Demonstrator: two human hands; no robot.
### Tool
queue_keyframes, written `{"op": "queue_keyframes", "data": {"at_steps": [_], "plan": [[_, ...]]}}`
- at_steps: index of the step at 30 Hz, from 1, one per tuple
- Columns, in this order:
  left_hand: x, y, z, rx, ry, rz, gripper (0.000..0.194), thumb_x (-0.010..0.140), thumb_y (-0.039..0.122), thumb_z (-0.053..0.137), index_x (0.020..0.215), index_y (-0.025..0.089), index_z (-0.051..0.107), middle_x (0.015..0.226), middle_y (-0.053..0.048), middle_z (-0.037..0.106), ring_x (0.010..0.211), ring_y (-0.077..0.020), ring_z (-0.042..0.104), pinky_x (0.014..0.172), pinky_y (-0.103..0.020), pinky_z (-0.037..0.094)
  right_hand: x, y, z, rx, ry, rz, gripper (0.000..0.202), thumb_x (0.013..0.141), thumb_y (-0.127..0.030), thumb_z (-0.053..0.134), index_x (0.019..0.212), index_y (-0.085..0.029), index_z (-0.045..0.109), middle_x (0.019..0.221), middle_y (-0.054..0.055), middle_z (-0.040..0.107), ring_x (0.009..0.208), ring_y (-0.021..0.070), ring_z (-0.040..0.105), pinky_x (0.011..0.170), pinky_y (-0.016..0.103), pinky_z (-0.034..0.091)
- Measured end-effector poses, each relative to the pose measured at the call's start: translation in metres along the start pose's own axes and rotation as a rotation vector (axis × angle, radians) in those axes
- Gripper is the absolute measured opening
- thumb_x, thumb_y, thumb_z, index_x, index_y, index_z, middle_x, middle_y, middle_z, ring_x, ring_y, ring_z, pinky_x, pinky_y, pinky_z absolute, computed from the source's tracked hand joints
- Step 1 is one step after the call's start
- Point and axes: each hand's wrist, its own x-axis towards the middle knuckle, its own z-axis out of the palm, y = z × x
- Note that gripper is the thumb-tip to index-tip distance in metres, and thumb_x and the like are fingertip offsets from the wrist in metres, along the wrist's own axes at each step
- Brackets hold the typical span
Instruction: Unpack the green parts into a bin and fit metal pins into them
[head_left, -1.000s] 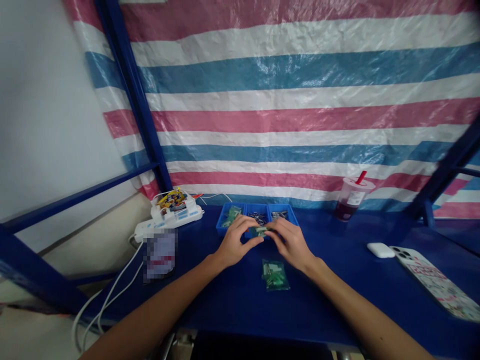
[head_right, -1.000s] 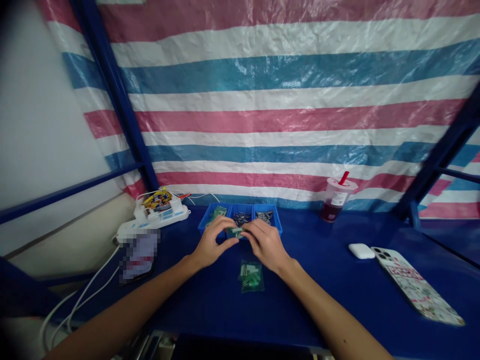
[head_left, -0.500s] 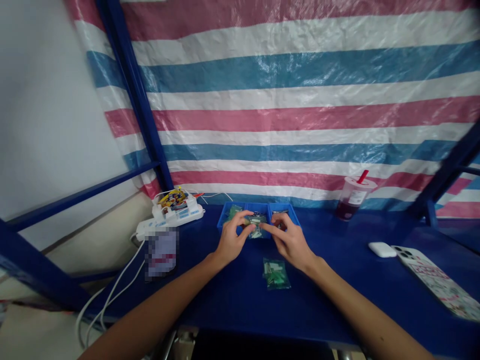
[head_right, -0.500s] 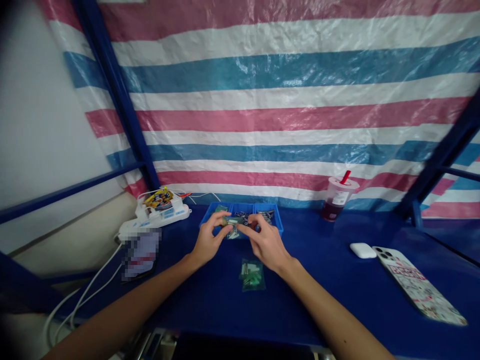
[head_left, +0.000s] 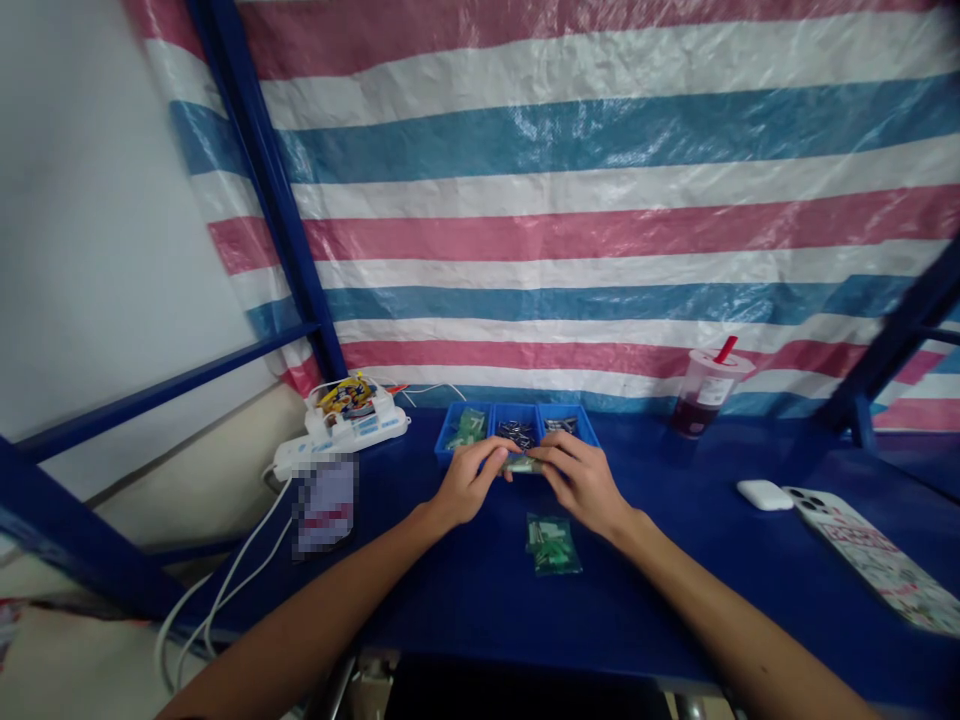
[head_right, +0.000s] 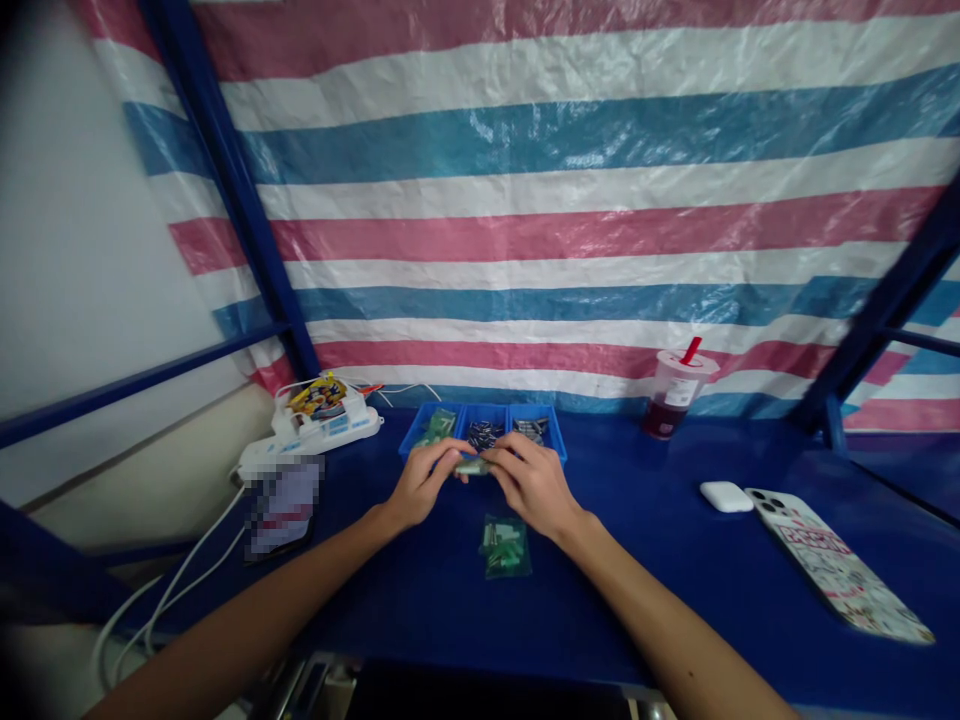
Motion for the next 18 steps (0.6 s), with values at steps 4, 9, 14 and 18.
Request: {"op": "queue_keyframes", "data": {"at_steps": [4,9,14,18], "plan": [[0.0,-0.0016,-0.0027,-0.02,0.011,0.06,0.044,0.107,0.043,0.035,0.101,0.015,0.068,0.082,-0.006,0.069,0.076,-0.0175,0.063,0.076,-0.029,0.048,0.0016,0.0,0.0022,0.104,0.021,0.086,0.018,0.104,-0.025,0.05,0.096,-0.021,0.066,0.087,0.005,0.066,0.08,0.0191,0.063,0.073,0.033,0.052],[0.0016,-0.0016,0.0007,0.135,0.039,0.072,0.032,0.098,0.045,0.057,0.084,0.017,0.064,0.076,-0.002,0.063,0.071,-0.016,0.058,0.071,-0.027,0.044,0.0005,0.0007,0.0057,0.149,0.037,0.161,0.021,0.104,-0.029,0.049,0.093,-0.021,0.065,0.08,0.004,0.065,0.073,0.0186,0.063,0.068,0.03,0.051],[0.002,-0.0005,0.0046,0.155,0.061,0.061,0.026,0.099,0.038,0.058,0.084,0.017,0.064,0.074,-0.001,0.063,0.069,-0.015,0.058,0.069,-0.026,0.044,-0.0043,0.0016,0.0075,0.203,-0.014,0.242,0.028,0.105,-0.029,0.045,0.132,-0.022,0.052,0.089,0.004,0.071,0.07,0.0181,0.067,0.069,0.031,0.054],[0.002,0.0004,0.003,0.124,0.112,0.019,0.024,0.1,0.035,0.055,0.087,0.017,0.065,0.079,-0.002,0.069,0.074,-0.0159,0.064,0.073,-0.027,0.047,-0.0067,0.0044,0.0071,0.148,-0.054,0.19,0.041,0.106,-0.023,0.04,0.147,-0.023,0.036,0.094,0.005,0.07,0.073,0.0186,0.067,0.069,0.032,0.054]]}}
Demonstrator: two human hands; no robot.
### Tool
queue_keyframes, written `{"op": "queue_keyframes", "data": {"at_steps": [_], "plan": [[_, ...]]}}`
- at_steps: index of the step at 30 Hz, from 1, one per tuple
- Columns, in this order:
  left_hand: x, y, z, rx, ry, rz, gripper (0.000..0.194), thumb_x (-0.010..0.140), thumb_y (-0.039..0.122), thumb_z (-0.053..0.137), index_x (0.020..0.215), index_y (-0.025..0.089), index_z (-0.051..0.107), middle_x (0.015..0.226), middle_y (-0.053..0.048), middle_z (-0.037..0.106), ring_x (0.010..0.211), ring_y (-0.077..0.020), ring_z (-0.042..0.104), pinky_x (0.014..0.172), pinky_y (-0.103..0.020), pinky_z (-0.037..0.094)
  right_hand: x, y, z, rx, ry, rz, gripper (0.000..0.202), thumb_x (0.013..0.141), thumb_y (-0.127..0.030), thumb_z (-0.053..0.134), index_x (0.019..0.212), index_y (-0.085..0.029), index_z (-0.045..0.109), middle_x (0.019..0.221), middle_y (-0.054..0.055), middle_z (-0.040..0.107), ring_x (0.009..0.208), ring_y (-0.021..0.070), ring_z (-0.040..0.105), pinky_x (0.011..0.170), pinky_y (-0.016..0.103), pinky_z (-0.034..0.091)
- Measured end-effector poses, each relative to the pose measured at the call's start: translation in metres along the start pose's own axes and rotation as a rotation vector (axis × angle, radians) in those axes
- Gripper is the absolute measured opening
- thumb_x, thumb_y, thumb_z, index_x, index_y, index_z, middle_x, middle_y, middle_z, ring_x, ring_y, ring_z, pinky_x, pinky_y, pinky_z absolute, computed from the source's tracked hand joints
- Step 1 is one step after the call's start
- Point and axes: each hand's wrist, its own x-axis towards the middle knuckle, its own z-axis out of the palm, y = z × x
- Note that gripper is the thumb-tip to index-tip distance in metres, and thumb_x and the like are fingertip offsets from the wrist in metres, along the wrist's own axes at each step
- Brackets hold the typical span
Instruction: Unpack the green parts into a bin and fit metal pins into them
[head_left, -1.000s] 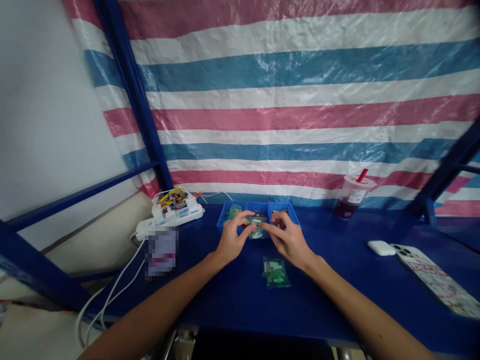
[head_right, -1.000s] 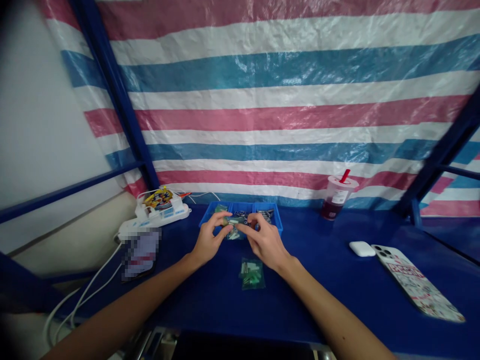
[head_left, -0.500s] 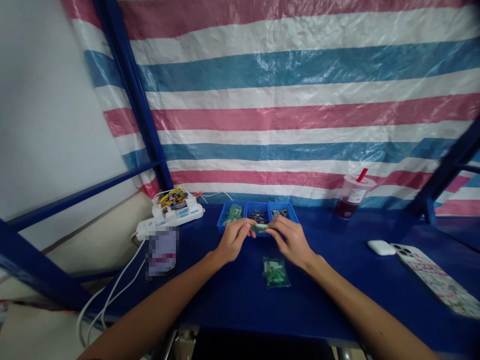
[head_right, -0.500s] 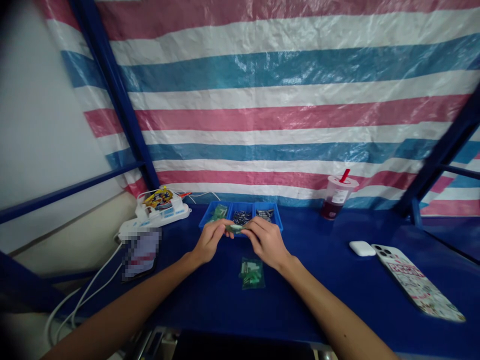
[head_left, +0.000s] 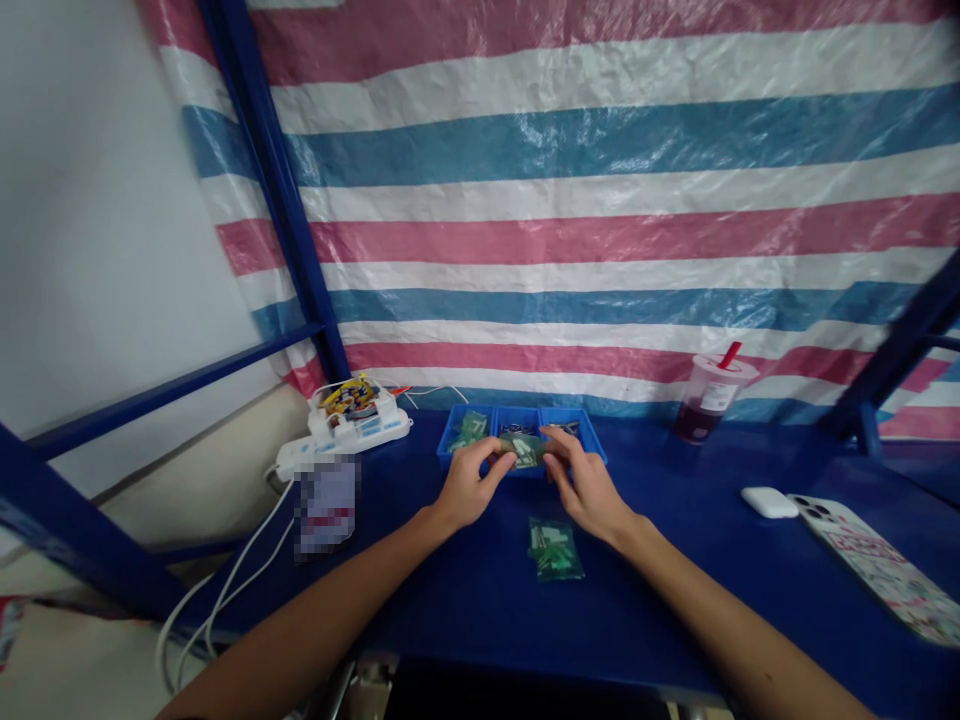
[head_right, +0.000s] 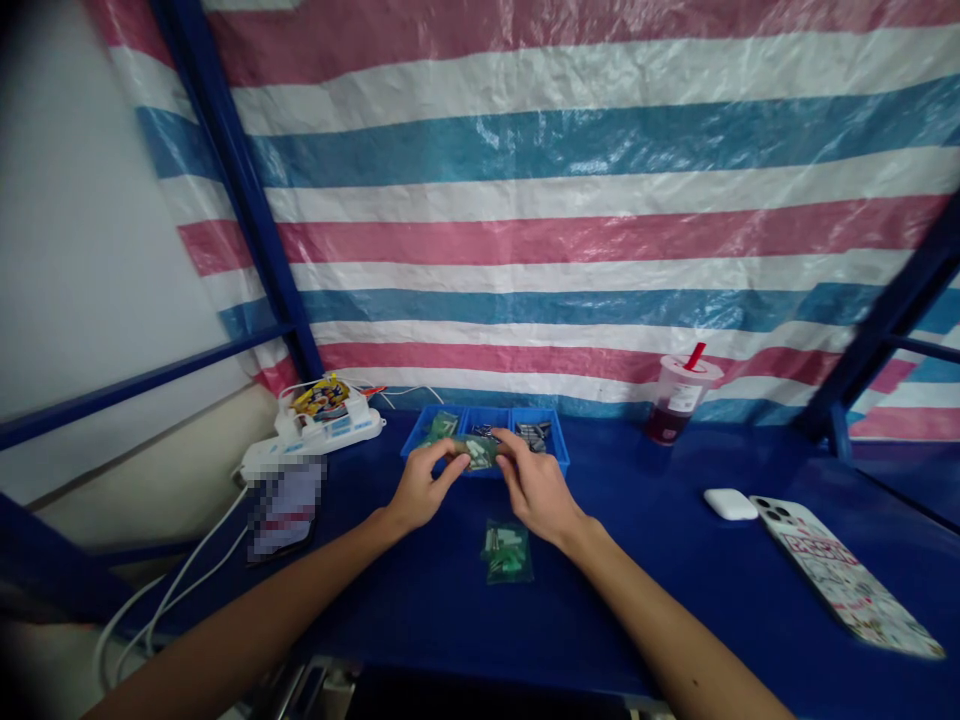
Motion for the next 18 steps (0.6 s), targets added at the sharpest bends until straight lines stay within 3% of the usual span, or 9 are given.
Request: {"op": "queue_keyframes", "data": {"at_steps": [7,13,18], "plan": [[0.0008,-0.0016,0.0,-0.107,0.03,-0.059,0.021,0.101,0.031,0.055,0.088,0.017,0.064,0.074,-0.001,0.071,0.065,-0.0133,0.064,0.07,-0.025,0.049,0.0007,0.0024,-0.0028,-0.126,0.048,-0.164,0.053,0.101,-0.012,0.039,0.152,-0.03,0.036,0.123,0.012,0.059,0.092,0.0202,0.066,0.071,0.033,0.057],[0.0001,-0.0027,0.0009,-0.139,-0.024,-0.068,0.023,0.103,0.033,0.052,0.092,0.016,0.064,0.072,0.0,0.069,0.061,-0.0114,0.061,0.068,-0.024,0.048,0.0013,0.0036,-0.0052,-0.201,-0.042,-0.181,0.052,0.101,-0.008,0.04,0.148,-0.031,0.048,0.124,0.009,0.063,0.091,0.0176,0.069,0.074,0.03,0.058],[-0.0005,-0.0036,0.0007,-0.126,-0.107,-0.097,0.027,0.103,0.036,0.051,0.091,0.016,0.065,0.068,0.001,0.068,0.06,-0.0113,0.061,0.065,-0.022,0.047,0.001,0.0068,-0.0027,-0.176,0.013,-0.208,0.038,0.103,-0.014,0.046,0.136,-0.027,0.061,0.118,0.007,0.07,0.091,0.0164,0.071,0.077,0.028,0.059]]}}
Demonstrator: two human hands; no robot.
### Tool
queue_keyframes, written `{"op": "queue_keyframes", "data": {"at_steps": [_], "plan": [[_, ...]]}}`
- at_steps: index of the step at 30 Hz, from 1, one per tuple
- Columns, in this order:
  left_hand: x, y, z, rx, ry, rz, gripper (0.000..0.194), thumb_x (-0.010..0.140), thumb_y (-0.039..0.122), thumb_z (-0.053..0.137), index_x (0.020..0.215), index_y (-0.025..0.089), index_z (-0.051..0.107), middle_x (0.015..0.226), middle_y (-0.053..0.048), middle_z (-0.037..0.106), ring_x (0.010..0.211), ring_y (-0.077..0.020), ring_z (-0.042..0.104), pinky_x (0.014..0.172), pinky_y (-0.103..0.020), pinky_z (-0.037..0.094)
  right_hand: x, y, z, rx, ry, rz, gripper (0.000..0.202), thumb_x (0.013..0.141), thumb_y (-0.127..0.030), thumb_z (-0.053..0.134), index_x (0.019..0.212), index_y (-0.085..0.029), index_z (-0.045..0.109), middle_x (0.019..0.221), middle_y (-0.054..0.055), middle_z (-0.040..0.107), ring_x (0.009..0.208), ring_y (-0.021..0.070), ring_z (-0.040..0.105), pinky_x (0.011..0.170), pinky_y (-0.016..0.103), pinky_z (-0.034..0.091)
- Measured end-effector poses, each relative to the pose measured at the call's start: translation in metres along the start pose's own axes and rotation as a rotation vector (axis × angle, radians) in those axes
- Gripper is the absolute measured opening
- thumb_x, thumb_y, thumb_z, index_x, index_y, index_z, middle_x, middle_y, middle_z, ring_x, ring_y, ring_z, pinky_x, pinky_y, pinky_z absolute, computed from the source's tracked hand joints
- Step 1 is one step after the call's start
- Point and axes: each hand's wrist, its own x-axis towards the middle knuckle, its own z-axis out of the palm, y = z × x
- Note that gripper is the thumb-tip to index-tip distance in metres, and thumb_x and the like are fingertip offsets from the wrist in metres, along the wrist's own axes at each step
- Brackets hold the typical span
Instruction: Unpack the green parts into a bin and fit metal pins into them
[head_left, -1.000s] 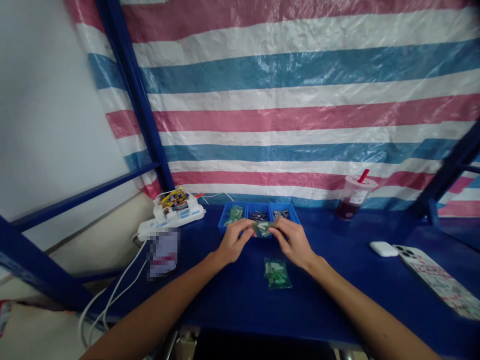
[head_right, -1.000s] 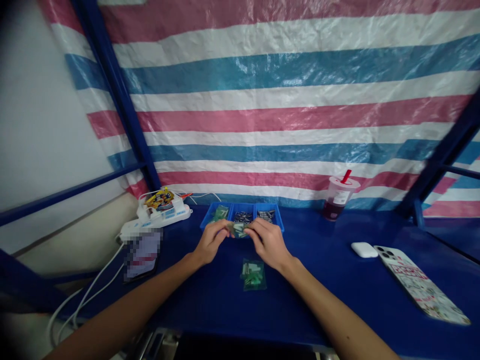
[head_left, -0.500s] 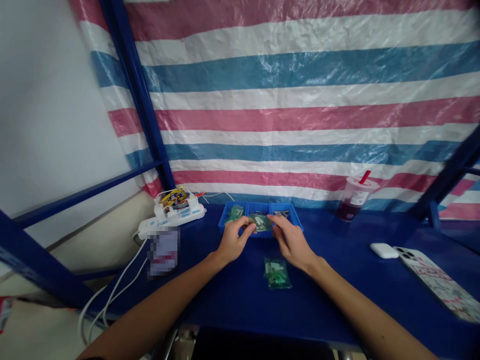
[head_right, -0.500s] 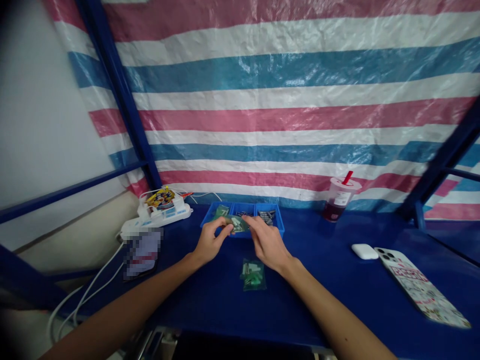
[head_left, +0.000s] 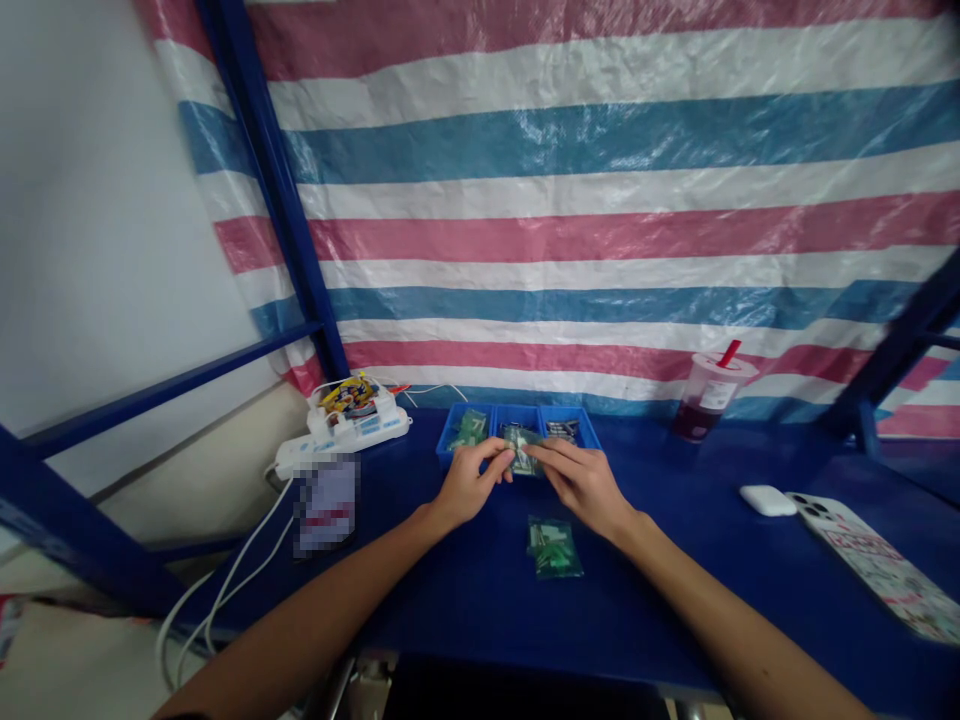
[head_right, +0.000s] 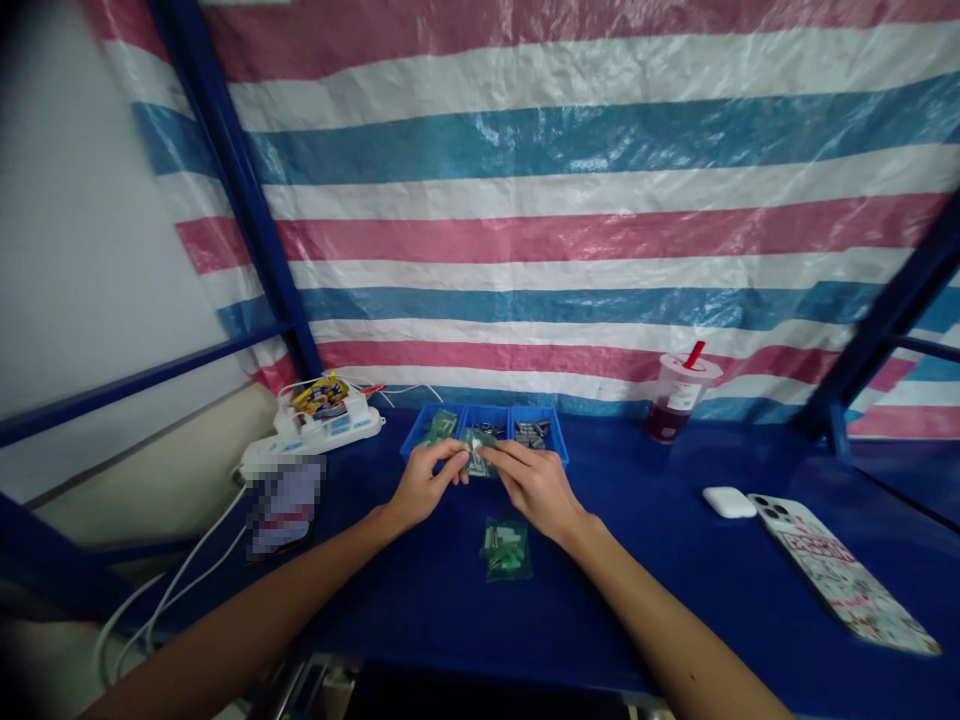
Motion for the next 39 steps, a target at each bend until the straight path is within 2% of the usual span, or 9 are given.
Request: {"op": "queue_keyframes", "data": {"at_steps": [5,10,14,22,26,28,31,35,39], "plan": [[-0.001,-0.001,-0.003,0.085,0.057,0.037,0.024,0.105,0.032,0.046,0.107,0.018,0.066,0.071,0.001,0.068,0.064,-0.0118,0.063,0.07,-0.024,0.048,0.002,-0.004,-0.001,0.022,0.04,0.022,0.029,0.103,-0.021,0.051,0.128,-0.024,0.067,0.11,0.007,0.073,0.09,0.0177,0.072,0.08,0.029,0.058],[0.0,-0.001,-0.003,0.146,0.116,0.175,0.025,0.102,0.027,0.051,0.125,0.021,0.06,0.1,-0.005,0.068,0.08,-0.0142,0.063,0.072,-0.025,0.051,0.004,-0.007,-0.003,0.037,0.133,0.095,0.02,0.102,-0.029,0.056,0.105,-0.019,0.073,0.083,0.005,0.075,0.069,0.0161,0.069,0.068,0.028,0.053],[0.0,-0.001,-0.001,0.211,0.052,0.284,0.02,0.096,0.03,0.063,0.112,0.018,0.064,0.105,-0.008,0.066,0.081,-0.016,0.059,0.073,-0.029,0.051,0.003,-0.008,-0.004,0.026,0.097,0.102,0.025,0.104,-0.032,0.054,0.094,-0.017,0.071,0.069,0.002,0.069,0.056,0.013,0.061,0.06,0.026,0.044],[0.001,-0.001,-0.001,0.234,0.078,0.328,0.014,0.101,0.028,0.057,0.095,0.018,0.065,0.088,-0.006,0.066,0.084,-0.0187,0.06,0.079,-0.032,0.049,0.002,-0.009,-0.001,0.029,-0.014,0.09,0.025,0.106,-0.035,0.05,0.109,-0.016,0.067,0.071,0.001,0.069,0.056,0.0124,0.059,0.059,0.026,0.041],[0.01,-0.012,-0.018,0.323,0.277,0.226,0.018,0.1,0.031,0.058,0.089,0.019,0.066,0.084,-0.004,0.065,0.08,-0.0179,0.061,0.078,-0.031,0.048,0.003,-0.006,-0.002,0.021,-0.021,0.128,0.029,0.108,-0.035,0.045,0.104,-0.017,0.069,0.072,0.001,0.069,0.058,0.0122,0.06,0.063,0.026,0.041],[0.017,-0.022,-0.034,0.361,0.439,0.125,0.017,0.099,0.034,0.06,0.093,0.019,0.067,0.085,-0.004,0.067,0.081,-0.0191,0.063,0.079,-0.031,0.05,0.003,-0.005,-0.004,0.011,-0.055,0.142,0.033,0.108,-0.036,0.043,0.102,-0.018,0.069,0.072,0.001,0.069,0.059,0.0126,0.06,0.064,0.027,0.04],[0.028,-0.042,-0.061,0.428,0.498,0.024,0.03,0.097,0.032,0.061,0.124,0.02,0.062,0.092,-0.004,0.07,0.085,-0.0212,0.066,0.085,-0.034,0.051,0.004,-0.007,-0.005,-0.008,-0.16,0.127,0.038,0.109,-0.038,0.039,0.097,-0.018,0.07,0.072,0.002,0.068,0.061,0.0132,0.06,0.064,0.027,0.036],[0.033,-0.064,-0.086,0.552,0.348,-0.047,0.044,0.097,0.027,0.059,0.14,0.021,0.054,0.085,-0.003,0.068,0.085,-0.0219,0.065,0.089,-0.036,0.05,0.006,-0.011,-0.003,-0.027,-0.393,0.082,0.039,0.108,-0.042,0.041,0.094,-0.019,0.069,0.073,0.002,0.069,0.064,0.0138,0.061,0.064,0.028,0.032],[0.031,-0.073,-0.086,0.601,0.232,-0.071,0.041,0.097,0.027,0.057,0.137,0.022,0.057,0.084,-0.003,0.067,0.087,-0.0223,0.064,0.091,-0.037,0.049,0.007,-0.014,0.0,-0.059,-0.558,0.076,0.039,0.105,-0.048,0.047,0.091,-0.019,0.069,0.069,0.002,0.067,0.06,0.0139,0.058,0.061,0.029,0.027]]}}
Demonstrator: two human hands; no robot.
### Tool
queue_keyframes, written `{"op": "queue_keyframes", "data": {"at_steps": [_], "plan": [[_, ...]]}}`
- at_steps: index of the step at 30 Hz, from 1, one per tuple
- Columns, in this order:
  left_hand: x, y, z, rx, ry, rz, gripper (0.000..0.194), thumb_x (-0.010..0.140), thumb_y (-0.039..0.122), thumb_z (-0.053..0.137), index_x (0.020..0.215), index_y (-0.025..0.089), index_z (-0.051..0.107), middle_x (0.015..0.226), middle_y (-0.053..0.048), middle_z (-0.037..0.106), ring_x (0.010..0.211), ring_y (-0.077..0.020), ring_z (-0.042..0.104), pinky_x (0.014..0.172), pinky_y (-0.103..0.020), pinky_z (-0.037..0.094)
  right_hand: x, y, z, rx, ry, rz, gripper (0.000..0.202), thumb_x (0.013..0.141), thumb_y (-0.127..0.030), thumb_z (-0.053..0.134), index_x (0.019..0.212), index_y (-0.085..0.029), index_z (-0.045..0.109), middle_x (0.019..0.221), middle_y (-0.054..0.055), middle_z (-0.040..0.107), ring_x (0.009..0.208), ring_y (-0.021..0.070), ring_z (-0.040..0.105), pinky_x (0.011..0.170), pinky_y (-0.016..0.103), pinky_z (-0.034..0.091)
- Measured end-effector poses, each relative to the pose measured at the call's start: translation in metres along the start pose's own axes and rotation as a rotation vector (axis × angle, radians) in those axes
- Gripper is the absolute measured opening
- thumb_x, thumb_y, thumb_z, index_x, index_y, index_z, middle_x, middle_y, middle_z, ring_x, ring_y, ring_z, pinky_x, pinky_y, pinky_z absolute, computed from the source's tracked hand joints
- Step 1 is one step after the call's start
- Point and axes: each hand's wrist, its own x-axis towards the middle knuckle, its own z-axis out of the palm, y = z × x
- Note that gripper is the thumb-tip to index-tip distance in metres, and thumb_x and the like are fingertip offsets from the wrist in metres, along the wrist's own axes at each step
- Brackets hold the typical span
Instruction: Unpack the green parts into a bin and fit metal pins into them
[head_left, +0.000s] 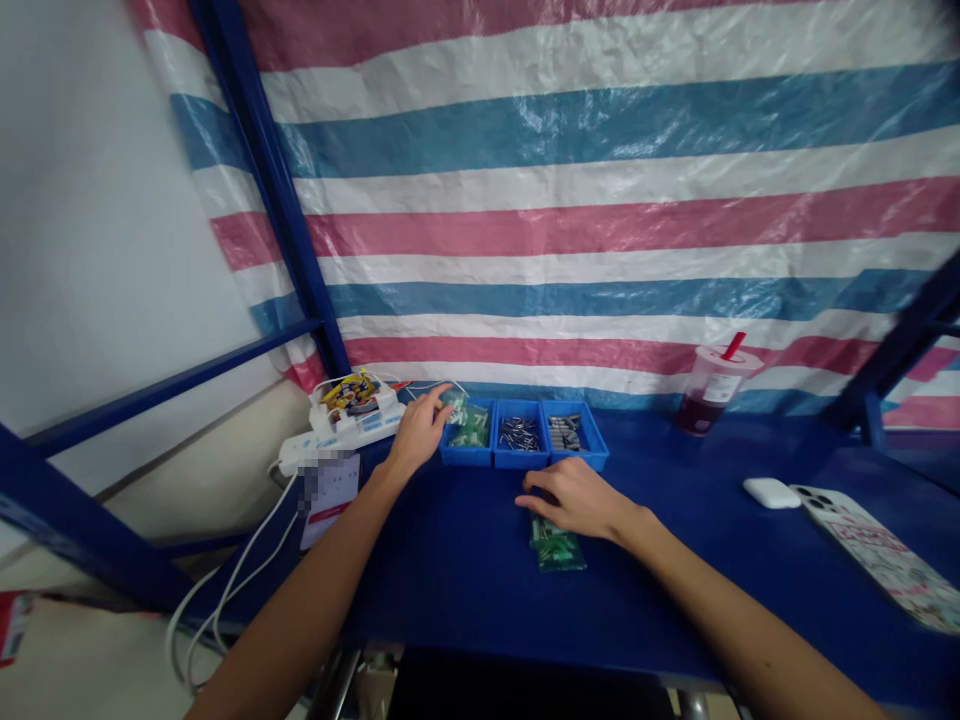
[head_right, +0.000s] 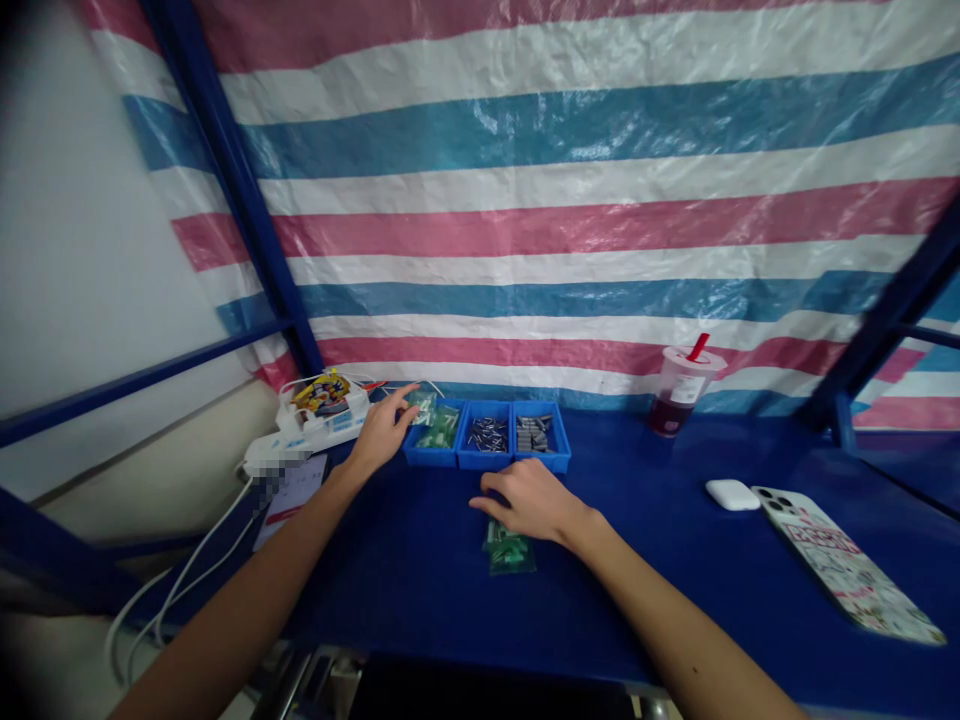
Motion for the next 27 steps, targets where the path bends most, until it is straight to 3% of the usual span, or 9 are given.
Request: {"op": "queue_keyframes", "data": {"at_steps": [4,11,15,18,20,24,27], "plan": [[-0.001,0.004,0.009,-0.061,-0.016,-0.011,0.039,0.097,0.03,0.059,0.136,0.026,0.06,0.097,-0.004,0.072,0.096,-0.0229,0.067,0.094,-0.037,0.049,0.001,0.001,0.004,0.0,-0.046,0.014,0.038,0.104,-0.049,0.049,0.09,-0.019,0.069,0.07,0.002,0.067,0.06,0.0136,0.057,0.06,0.029,0.024],[0.003,-0.004,0.017,-0.074,-0.058,0.006,0.054,0.098,0.036,0.06,0.148,0.022,0.047,0.12,-0.009,0.073,0.117,-0.0278,0.061,0.106,-0.047,0.044,0.0,0.004,0.008,0.027,-0.036,0.004,0.035,0.103,-0.048,0.053,0.087,-0.021,0.068,0.067,0.0,0.063,0.059,0.0136,0.056,0.059,0.029,0.024],[0.002,-0.001,0.014,-0.009,-0.023,0.1,0.033,0.101,0.037,0.054,0.128,0.021,0.064,0.123,-0.008,0.071,0.117,-0.0248,0.061,0.105,-0.044,0.045,0.0,0.008,0.012,0.006,-0.037,0.006,0.029,0.102,-0.042,0.054,0.089,-0.021,0.069,0.067,0.0,0.063,0.059,0.0132,0.056,0.059,0.028,0.025],[0.002,0.003,0.014,0.029,-0.115,0.164,0.029,0.103,0.038,0.049,0.111,0.023,0.073,0.117,-0.006,0.074,0.114,-0.0241,0.063,0.105,-0.045,0.045,-0.001,0.011,0.013,-0.007,-0.042,0.018,0.022,0.101,-0.034,0.055,0.092,-0.021,0.07,0.067,0.0,0.064,0.059,0.0131,0.055,0.059,0.028,0.026],[0.001,0.004,0.015,0.046,-0.185,0.18,0.031,0.103,0.038,0.047,0.11,0.024,0.074,0.118,-0.006,0.074,0.117,-0.0242,0.063,0.108,-0.046,0.042,-0.001,0.011,0.01,0.016,-0.05,0.037,0.022,0.102,-0.032,0.055,0.092,-0.021,0.071,0.066,0.0,0.063,0.059,0.0131,0.055,0.059,0.028,0.026],[0.0,0.003,0.018,0.092,-0.282,0.155,0.037,0.106,0.039,0.041,0.114,0.024,0.073,0.121,-0.005,0.074,0.125,-0.0234,0.058,0.117,-0.05,0.03,-0.001,0.004,-0.003,0.228,-0.13,0.109,0.029,0.096,-0.049,0.064,0.092,-0.021,0.071,0.062,-0.004,0.059,0.056,0.0118,0.052,0.057,0.026,0.028],[-0.002,0.003,0.018,0.109,-0.321,0.141,0.038,0.106,0.041,0.04,0.117,0.025,0.072,0.124,-0.004,0.073,0.129,-0.024,0.055,0.12,-0.053,0.023,-0.001,0.0,-0.01,0.312,-0.194,0.153,0.044,0.076,-0.062,0.08,0.09,-0.022,0.07,0.063,-0.005,0.059,0.056,0.0115,0.051,0.054,0.025,0.027]]}}
